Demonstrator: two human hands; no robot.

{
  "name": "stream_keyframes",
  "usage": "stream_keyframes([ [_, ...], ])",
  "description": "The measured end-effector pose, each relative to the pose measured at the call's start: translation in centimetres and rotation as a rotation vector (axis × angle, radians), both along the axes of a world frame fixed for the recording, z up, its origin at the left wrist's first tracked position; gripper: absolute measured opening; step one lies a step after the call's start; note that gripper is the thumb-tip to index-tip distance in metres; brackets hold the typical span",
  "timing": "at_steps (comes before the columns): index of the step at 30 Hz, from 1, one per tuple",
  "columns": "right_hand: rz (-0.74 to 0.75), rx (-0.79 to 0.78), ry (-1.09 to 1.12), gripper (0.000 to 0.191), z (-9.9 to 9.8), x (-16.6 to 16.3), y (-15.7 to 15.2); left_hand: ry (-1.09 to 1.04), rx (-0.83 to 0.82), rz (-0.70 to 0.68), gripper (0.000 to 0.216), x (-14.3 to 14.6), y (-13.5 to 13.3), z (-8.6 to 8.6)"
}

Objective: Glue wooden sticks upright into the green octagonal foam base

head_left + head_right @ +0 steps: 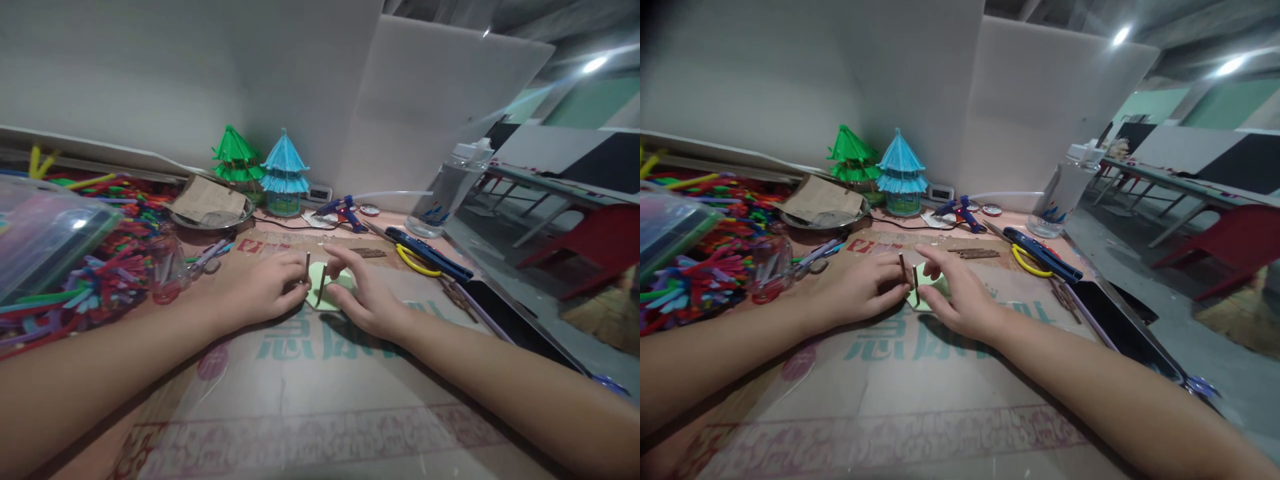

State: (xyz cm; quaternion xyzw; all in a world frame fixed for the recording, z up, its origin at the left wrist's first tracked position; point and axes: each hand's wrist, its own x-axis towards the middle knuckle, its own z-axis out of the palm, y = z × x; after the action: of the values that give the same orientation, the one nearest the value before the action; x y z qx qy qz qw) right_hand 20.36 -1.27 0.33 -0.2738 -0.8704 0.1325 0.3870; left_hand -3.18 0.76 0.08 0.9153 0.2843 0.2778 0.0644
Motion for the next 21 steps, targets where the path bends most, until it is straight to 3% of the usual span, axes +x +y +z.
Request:
stream_keyframes([
  [9, -0.01, -0.006, 0.0, 0.05, 0.1, 0.0, 0.2, 0.081, 0.085, 0.067, 0.019, -0.2, 0.1, 0.2],
  [21, 0.016, 0.05, 0.068, 0.049, 0.1, -0.2, 0.4, 0.054, -0.032, 0.021, 0.017, -0.1, -0.5, 0.9],
])
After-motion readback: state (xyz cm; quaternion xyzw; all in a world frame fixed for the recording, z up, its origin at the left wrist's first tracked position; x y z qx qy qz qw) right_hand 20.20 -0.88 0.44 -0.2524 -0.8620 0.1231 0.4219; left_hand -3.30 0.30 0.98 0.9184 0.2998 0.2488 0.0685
